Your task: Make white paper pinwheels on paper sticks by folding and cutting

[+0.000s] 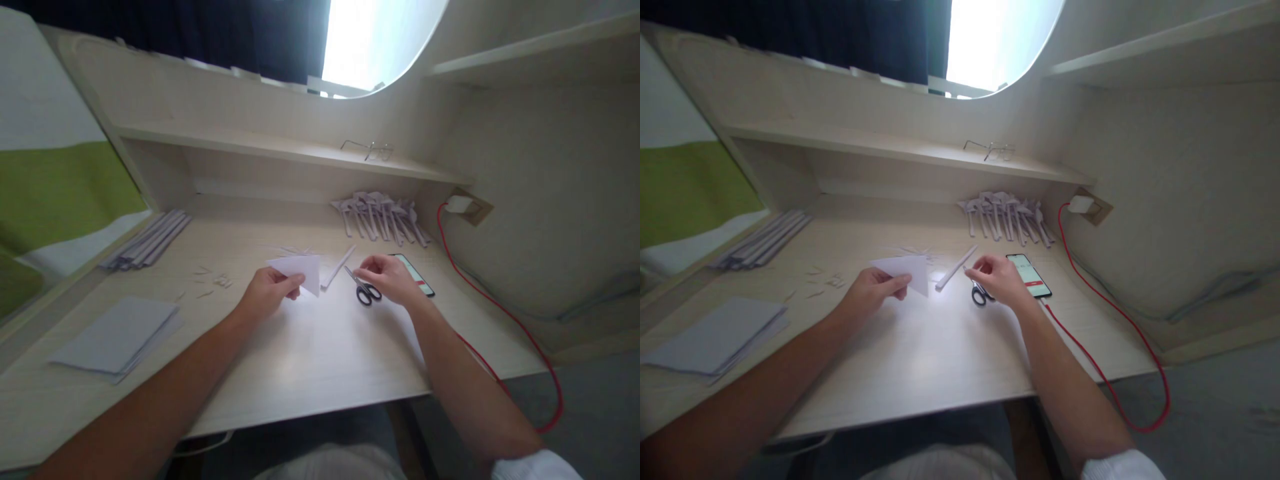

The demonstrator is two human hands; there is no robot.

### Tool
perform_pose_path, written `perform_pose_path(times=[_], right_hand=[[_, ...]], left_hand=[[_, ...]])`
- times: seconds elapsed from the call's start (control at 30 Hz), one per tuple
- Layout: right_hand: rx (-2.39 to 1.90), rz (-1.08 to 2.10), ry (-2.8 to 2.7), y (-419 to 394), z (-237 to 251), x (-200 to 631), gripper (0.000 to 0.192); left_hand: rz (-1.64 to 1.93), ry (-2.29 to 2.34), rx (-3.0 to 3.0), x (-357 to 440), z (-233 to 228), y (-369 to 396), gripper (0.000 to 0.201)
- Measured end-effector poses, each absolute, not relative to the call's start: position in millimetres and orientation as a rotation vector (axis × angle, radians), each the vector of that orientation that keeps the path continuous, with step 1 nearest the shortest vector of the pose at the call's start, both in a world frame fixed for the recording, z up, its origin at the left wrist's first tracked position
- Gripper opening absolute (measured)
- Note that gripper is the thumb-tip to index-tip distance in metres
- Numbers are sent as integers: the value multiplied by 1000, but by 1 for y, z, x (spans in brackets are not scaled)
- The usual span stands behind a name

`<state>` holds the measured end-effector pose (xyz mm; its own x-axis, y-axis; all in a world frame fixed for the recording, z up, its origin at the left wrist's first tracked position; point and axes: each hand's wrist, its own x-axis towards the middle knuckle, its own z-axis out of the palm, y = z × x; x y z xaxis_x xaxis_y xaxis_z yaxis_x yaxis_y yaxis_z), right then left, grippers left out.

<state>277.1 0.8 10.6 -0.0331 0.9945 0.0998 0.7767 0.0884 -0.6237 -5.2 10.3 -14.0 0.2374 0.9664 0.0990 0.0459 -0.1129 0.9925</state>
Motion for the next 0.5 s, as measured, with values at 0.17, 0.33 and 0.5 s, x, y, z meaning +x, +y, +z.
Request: perform_pose_path(times=[0.17,0.33,0.5], right_hand=[[-1170,1133,-1694,-10,12,225,42],[-1119,1348,-1648,-10,-1,216,41],[-1123,1353,-1593,-7,-6,228,42]], left_hand=[[1034,918,1435,-1,-14,4,31],[1029,897,1425,-6,-14,7,36],[1140,937,1426,-13,-14,13,37]])
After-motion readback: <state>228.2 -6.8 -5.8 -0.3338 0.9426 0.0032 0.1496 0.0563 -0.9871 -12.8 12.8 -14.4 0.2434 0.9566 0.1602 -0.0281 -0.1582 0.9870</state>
